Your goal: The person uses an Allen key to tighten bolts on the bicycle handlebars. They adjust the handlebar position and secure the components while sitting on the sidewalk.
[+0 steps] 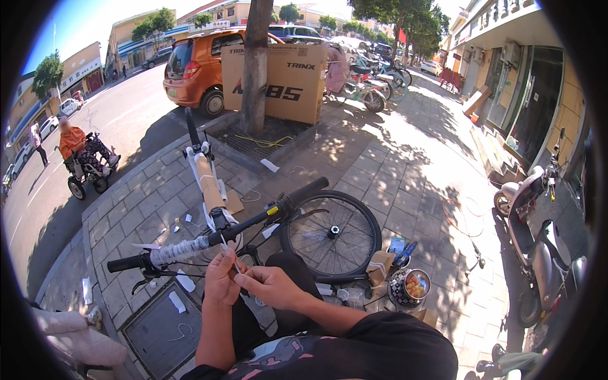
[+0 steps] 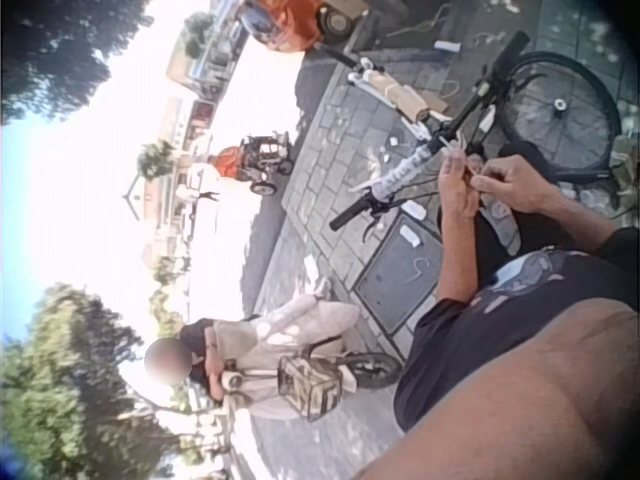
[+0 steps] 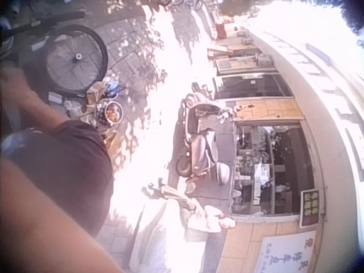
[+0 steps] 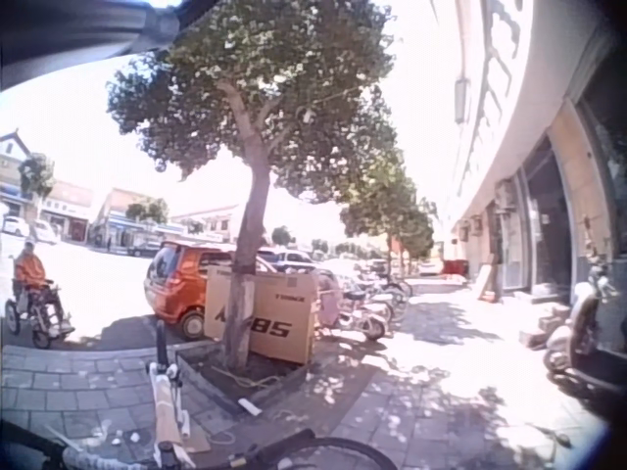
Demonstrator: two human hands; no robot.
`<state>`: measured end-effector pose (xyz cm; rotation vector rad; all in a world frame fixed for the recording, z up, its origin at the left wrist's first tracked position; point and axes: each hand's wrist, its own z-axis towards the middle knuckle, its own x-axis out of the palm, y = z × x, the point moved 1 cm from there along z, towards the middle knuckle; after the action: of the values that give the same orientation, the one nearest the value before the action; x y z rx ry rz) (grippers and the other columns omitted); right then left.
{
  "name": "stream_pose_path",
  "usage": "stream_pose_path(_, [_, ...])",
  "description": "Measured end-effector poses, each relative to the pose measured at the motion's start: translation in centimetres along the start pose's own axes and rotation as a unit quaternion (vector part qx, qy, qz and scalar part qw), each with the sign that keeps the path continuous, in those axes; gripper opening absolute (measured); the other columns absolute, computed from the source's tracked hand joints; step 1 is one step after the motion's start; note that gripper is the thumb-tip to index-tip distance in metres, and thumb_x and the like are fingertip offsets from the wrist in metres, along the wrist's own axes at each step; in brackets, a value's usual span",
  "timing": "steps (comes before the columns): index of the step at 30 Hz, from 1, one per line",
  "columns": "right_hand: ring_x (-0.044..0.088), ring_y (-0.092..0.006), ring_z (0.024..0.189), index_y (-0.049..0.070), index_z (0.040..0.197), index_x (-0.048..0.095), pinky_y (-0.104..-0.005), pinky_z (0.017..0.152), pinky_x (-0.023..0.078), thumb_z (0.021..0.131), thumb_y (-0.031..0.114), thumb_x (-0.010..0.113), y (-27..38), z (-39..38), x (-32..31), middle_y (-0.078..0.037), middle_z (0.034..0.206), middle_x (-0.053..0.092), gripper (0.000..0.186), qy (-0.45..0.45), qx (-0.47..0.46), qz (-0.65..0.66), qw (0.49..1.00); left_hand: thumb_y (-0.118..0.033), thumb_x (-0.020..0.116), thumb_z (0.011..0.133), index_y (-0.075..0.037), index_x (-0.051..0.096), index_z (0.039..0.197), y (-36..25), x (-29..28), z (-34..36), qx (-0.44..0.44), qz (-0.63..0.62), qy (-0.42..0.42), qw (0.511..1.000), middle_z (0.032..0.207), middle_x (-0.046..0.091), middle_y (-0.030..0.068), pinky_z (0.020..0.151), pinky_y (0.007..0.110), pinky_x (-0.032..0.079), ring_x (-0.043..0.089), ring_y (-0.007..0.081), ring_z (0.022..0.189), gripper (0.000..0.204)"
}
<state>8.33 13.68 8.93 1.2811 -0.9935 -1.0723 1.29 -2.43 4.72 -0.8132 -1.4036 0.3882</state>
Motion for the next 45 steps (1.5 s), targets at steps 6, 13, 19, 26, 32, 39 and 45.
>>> stream_pose_path(6, [0.071, -0.0317, 0.067, 0.003, 0.092, 0.072, -0.0417, 0.061, 0.054, 0.103, 0.039, 0.074, 2.8, -0.8, -0.3, -0.013, 0.079, 0.072, 0.038, -0.058, -0.218, -0.338, 0.914, -0.025, 0.072, 0.109, -0.008, 0.066, 0.096, -0.2, -0.3, -0.4, -0.003, 0.024, -0.021, 0.999, 0.075, 0.07, 0.0082, 0.065, 0.034, 0.057, 0.067, 0.018, 0.063, 0.022])
stream_pose_path(13, [0.07, -0.0302, 0.067, 0.002, 0.097, 0.071, -0.0401, 0.059, 0.054, 0.108, 0.036, 0.067, 1.2, -0.2, 0.4, -0.012, 0.079, 0.069, 0.035, -0.075, -0.226, -0.298, 0.924, -0.027, 0.071, 0.11, -0.008, 0.066, 0.094, -0.1, 0.5, -0.3, -0.011, -0.014, -0.027, 0.999, 0.075, 0.07, 0.0081, 0.062, 0.034, 0.056, 0.067, 0.0189, 0.063, 0.025])
stream_pose_path(19, [0.055, -0.0147, 0.06, 0.006, 0.104, 0.072, -0.0309, 0.057, 0.045, 0.115, 0.036, 0.06, -1.4, -0.1, 0.1, 0.0, 0.079, 0.06, 0.034, 0.068, 0.147, 0.319, 0.934, -0.029, 0.069, 0.111, -0.008, 0.066, 0.093, -0.7, 1.0, -0.4, -0.031, -0.025, 0.007, 0.999, 0.075, 0.068, 0.0069, 0.066, 0.033, 0.056, 0.068, 0.0191, 0.067, 0.028])
stream_pose_path(26, [0.049, -0.0031, 0.056, 0.001, 0.102, 0.074, -0.021, 0.051, 0.037, 0.115, 0.027, 0.061, -0.3, -1.7, 0.4, 0.004, 0.07, 0.058, 0.032, -0.005, 0.049, 0.113, 0.992, -0.028, 0.074, 0.108, -0.009, 0.067, 0.096, -0.4, 2.0, -1.4, -0.023, -0.008, -0.014, 1.0, 0.077, 0.067, 0.0019, 0.074, 0.033, 0.056, 0.066, 0.0136, 0.07, 0.023])
stream_pose_path(32, [0.048, -0.0016, 0.057, 0.001, 0.105, 0.075, -0.0205, 0.053, 0.036, 0.116, 0.029, 0.061, -0.9, -3.9, -0.1, 0.004, 0.071, 0.059, 0.033, -0.026, 0.046, 0.102, 0.993, -0.026, 0.075, 0.108, -0.008, 0.068, 0.103, 1.5, 1.9, -2.0, -0.052, -0.006, -0.011, 0.999, 0.081, 0.07, 0.0022, 0.079, 0.033, 0.058, 0.067, 0.014, 0.071, 0.02])
stream_pose_path(39, [0.047, -0.0025, 0.055, 0.0, 0.103, 0.073, -0.0212, 0.051, 0.035, 0.116, 0.029, 0.06, -1.9, -3.4, -0.6, 0.004, 0.069, 0.058, 0.035, -0.02, 0.068, 0.131, 0.989, -0.03, 0.077, 0.107, -0.007, 0.068, 0.098, 2.1, 1.9, -2.0, -0.065, 0.012, -0.049, 0.997, 0.082, 0.068, 0.0028, 0.071, 0.027, 0.049, 0.064, 0.0128, 0.075, 0.027])
stream_pose_path(45, [0.046, -0.0024, 0.054, 0.001, 0.103, 0.074, -0.0211, 0.051, 0.035, 0.116, 0.029, 0.06, -2.3, -3.0, -0.8, 0.004, 0.068, 0.058, 0.034, -0.026, 0.078, 0.138, 0.987, -0.031, 0.078, 0.106, -0.008, 0.068, 0.096, 2.4, 1.7, -1.5, -0.069, 0.009, -0.06, 0.996, 0.081, 0.066, 0.0008, 0.07, 0.028, 0.049, 0.064, 0.0124, 0.075, 0.027])
